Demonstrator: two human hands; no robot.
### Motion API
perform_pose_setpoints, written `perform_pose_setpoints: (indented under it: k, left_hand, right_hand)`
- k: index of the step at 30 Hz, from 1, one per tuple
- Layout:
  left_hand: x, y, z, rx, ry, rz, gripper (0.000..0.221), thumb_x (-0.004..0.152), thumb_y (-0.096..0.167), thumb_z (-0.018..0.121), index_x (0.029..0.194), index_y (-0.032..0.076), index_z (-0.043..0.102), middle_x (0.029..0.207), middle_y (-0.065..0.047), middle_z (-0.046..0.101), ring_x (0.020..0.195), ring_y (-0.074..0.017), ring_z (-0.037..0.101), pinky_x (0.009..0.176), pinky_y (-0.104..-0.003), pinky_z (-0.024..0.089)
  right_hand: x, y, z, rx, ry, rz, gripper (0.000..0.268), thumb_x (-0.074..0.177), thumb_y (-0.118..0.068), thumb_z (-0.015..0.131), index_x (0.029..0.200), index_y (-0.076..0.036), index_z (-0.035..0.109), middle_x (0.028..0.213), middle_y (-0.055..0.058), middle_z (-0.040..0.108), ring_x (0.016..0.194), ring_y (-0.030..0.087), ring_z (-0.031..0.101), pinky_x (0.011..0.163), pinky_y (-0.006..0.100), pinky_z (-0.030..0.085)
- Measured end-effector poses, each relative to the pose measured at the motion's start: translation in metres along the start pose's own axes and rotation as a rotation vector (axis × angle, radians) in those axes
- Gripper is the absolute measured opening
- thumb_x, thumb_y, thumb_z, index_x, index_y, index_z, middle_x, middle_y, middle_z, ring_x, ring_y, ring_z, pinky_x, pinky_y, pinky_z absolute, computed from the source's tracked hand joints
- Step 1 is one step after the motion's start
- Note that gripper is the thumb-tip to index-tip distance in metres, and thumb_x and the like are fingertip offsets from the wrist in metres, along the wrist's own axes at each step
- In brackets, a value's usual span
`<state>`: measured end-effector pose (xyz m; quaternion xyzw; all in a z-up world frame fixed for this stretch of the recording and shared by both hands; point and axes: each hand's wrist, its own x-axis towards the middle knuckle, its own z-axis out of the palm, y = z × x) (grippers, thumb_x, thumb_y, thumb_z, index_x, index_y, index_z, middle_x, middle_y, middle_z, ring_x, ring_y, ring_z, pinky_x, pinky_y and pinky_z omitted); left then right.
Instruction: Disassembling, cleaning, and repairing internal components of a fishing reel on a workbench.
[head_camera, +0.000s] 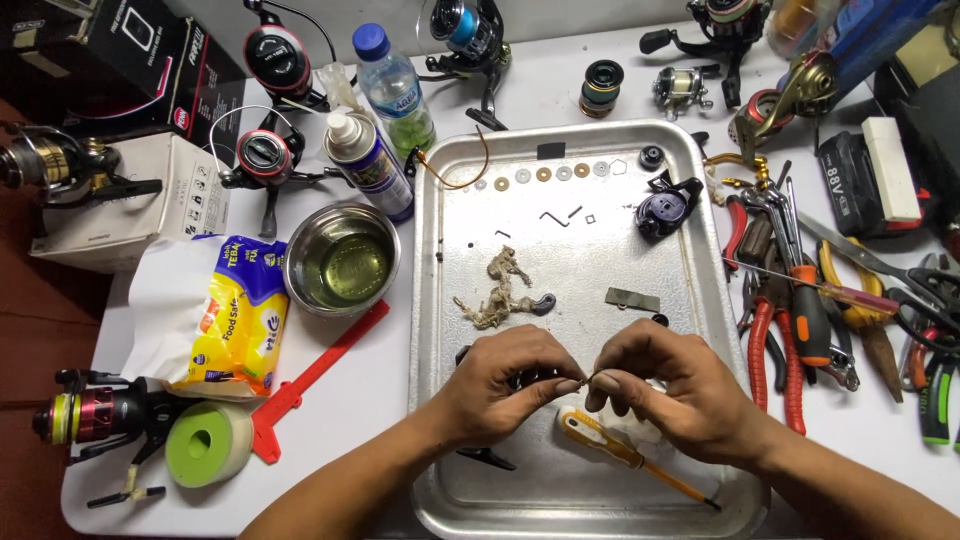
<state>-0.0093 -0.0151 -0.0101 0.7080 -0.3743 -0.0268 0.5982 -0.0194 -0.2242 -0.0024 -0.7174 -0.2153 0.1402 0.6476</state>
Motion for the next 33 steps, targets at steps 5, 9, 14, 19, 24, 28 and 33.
perform_pose_setpoints:
  k: [5,9,14,19,24,28,33]
  left_hand:
    - [-0.0038,-0.0066,0.0037,-0.008,-0.019,-0.004,0.008,0.089,0.009,0.057,0.093,0.003,0.060,0.082,-0.009,0.063,0.073,-0.0197,0.059,0.068,-0.031,0.050]
    - [-0.0025,-0.0030,0.0023,-0.001,-0.030,-0.019,0.012,0.090,0.012,0.054,0.092,0.002,0.060,0.082,-0.010,0.062,0.074,-0.0208,0.059,0.068,-0.031,0.048]
    - [-0.0032,-0.0026,0.0027,0.013,-0.034,-0.016,0.011,0.091,0.012,0.053,0.090,0.002,0.058,0.080,-0.009,0.061,0.073,-0.0206,0.057,0.067,-0.031,0.047]
    - [-0.0049,-0.0050,0.0038,0.019,-0.035,-0.041,0.011,0.091,0.012,0.051,0.089,0.003,0.058,0.079,-0.008,0.060,0.071,-0.0189,0.057,0.066,-0.029,0.047]
    - [-0.0066,-0.0075,0.0056,0.012,-0.049,-0.047,0.014,0.092,0.014,0.050,0.089,0.002,0.057,0.077,-0.009,0.059,0.068,-0.0194,0.056,0.062,-0.029,0.048]
    - [-0.0053,-0.0048,0.0060,0.007,-0.044,-0.040,0.016,0.092,0.015,0.050,0.090,0.001,0.058,0.077,-0.010,0.060,0.067,-0.0202,0.057,0.060,-0.029,0.048]
    - [-0.0046,-0.0037,0.0051,0.015,-0.038,-0.038,0.015,0.092,0.014,0.050,0.089,0.001,0.058,0.076,-0.010,0.059,0.066,-0.0201,0.056,0.059,-0.029,0.046]
  right_hand:
    - [0.0004,0.0023,0.0008,-0.045,-0.014,0.004,0.011,0.083,-0.017,0.061,0.083,-0.007,0.057,0.059,0.004,0.070,0.045,0.009,0.057,0.043,0.020,0.047]
    - [0.0020,0.0023,0.0003,-0.050,-0.017,0.009,0.013,0.082,-0.019,0.062,0.082,-0.007,0.058,0.058,0.004,0.068,0.046,0.009,0.060,0.044,0.020,0.049]
    - [0.0039,0.0015,0.0005,-0.066,-0.029,-0.034,0.012,0.082,-0.018,0.062,0.083,-0.006,0.059,0.059,0.004,0.067,0.047,0.009,0.062,0.045,0.019,0.051]
    - [0.0025,0.0006,0.0013,-0.046,-0.023,-0.034,0.012,0.082,-0.017,0.061,0.082,-0.006,0.059,0.057,0.004,0.066,0.046,0.009,0.059,0.045,0.020,0.049]
    - [0.0047,0.0044,0.0014,-0.030,-0.039,-0.042,0.012,0.082,-0.017,0.062,0.085,-0.005,0.060,0.063,0.005,0.067,0.049,0.010,0.063,0.046,0.019,0.053]
    - [0.0034,0.0055,0.0041,-0.041,-0.025,-0.047,0.012,0.081,-0.016,0.063,0.085,-0.005,0.059,0.062,0.004,0.065,0.049,0.009,0.060,0.045,0.019,0.050]
    - [0.0048,0.0084,0.0020,-0.051,-0.048,-0.069,0.014,0.083,-0.019,0.060,0.088,-0.006,0.059,0.066,0.004,0.067,0.051,0.009,0.064,0.047,0.018,0.055]
